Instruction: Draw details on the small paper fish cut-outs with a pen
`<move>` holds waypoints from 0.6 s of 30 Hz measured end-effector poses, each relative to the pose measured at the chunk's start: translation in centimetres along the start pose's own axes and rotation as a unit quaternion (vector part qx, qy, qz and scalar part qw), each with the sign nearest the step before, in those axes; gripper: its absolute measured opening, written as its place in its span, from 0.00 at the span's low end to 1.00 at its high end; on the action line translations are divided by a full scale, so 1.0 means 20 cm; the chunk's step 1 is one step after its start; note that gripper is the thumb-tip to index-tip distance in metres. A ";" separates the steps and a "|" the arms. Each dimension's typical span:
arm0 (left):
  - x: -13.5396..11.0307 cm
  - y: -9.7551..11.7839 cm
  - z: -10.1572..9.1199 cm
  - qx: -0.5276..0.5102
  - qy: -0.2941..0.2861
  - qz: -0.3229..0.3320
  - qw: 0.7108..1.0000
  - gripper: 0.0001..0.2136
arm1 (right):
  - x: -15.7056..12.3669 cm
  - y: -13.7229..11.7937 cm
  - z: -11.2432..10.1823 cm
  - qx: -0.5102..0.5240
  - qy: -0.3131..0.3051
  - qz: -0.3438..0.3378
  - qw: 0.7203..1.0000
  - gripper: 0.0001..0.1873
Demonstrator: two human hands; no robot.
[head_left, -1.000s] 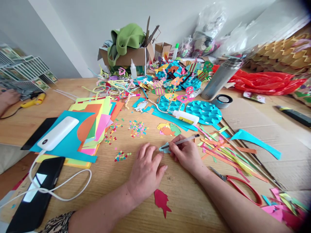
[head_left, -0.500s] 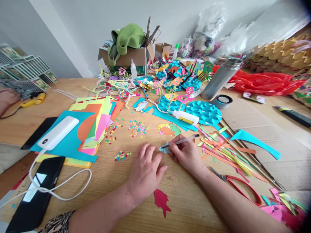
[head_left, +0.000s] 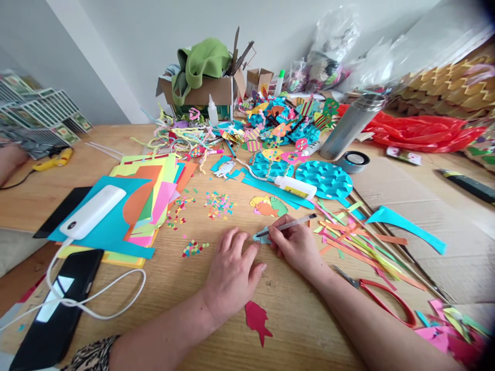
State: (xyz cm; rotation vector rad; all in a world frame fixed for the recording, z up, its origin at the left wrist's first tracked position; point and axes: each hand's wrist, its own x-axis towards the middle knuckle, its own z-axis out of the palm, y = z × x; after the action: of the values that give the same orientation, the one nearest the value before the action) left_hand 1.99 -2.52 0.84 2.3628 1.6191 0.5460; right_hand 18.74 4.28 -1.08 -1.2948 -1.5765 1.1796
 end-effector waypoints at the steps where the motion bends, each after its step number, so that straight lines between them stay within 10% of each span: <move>1: 0.00 0.00 0.00 0.001 -0.001 -0.001 1.000 0.12 | 0.00 0.00 0.00 -0.002 0.001 0.001 1.000 0.12; 18: 0.00 0.00 0.00 -0.006 0.005 0.002 1.000 0.12 | -0.01 -0.01 -0.01 -0.007 0.004 0.002 1.000 0.12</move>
State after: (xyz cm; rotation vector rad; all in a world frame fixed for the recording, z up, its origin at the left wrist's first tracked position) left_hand 1.95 -2.51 0.88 2.3577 1.6114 0.5688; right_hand 18.84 4.19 -0.86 -1.3103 -1.5806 1.1656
